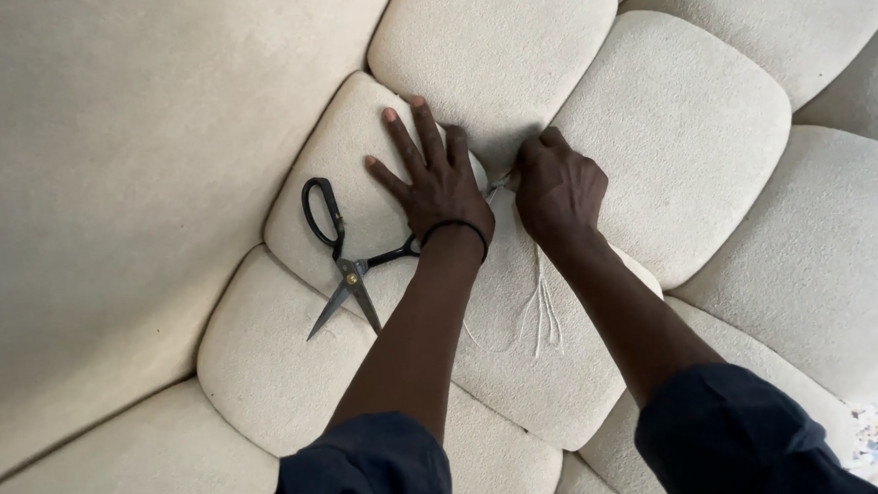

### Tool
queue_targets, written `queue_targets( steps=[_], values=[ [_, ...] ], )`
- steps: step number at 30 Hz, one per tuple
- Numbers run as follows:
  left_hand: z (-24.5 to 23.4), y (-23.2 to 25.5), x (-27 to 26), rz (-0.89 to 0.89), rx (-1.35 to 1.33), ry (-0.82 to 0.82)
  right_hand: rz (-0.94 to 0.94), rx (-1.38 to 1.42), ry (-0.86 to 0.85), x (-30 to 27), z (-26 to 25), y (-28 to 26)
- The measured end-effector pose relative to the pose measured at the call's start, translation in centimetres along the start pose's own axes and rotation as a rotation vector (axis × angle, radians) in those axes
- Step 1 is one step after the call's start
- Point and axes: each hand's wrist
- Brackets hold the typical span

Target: Hand-sewing a tufted pattern on a white upholstered sofa using thread and scissors.

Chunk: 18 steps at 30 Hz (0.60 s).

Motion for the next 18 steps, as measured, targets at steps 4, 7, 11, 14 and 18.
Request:
queue_targets(
  steps=[4,7,11,14,18],
  values=[
    [-0.2,-0.6,-0.5,0.001,0.022,0.003,-0.095,-0.003,0.014,-1.9,-1.2,0.2],
    [-0.5,0.2,0.2,-0.004,0.015,0.000,-0.115,0.074,0.036,-1.2,-2.9,1.0],
    [-0.5,-0.5,0.2,0.011,-0.016,-0.013,-0.071,0.090,-0.003,-1.6,-2.9,0.0],
    [-0.7,-0.9,0.4,0.031,-0.023,-0.027,0.001,0.059,-0.023,-0.9,-2.6,-1.4],
    [-0.4,-1.4,0.1,0.075,-0.027,-0.008,0.121,-0.056,-0.084,-0.3,-2.9,-3.1]
  ],
)
Point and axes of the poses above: each hand's wrist, its own x-axis towards the middle knuckle, its own z-axis out of the palm, y = z × x, and after that the axes turned 11 degrees about y, right-handed
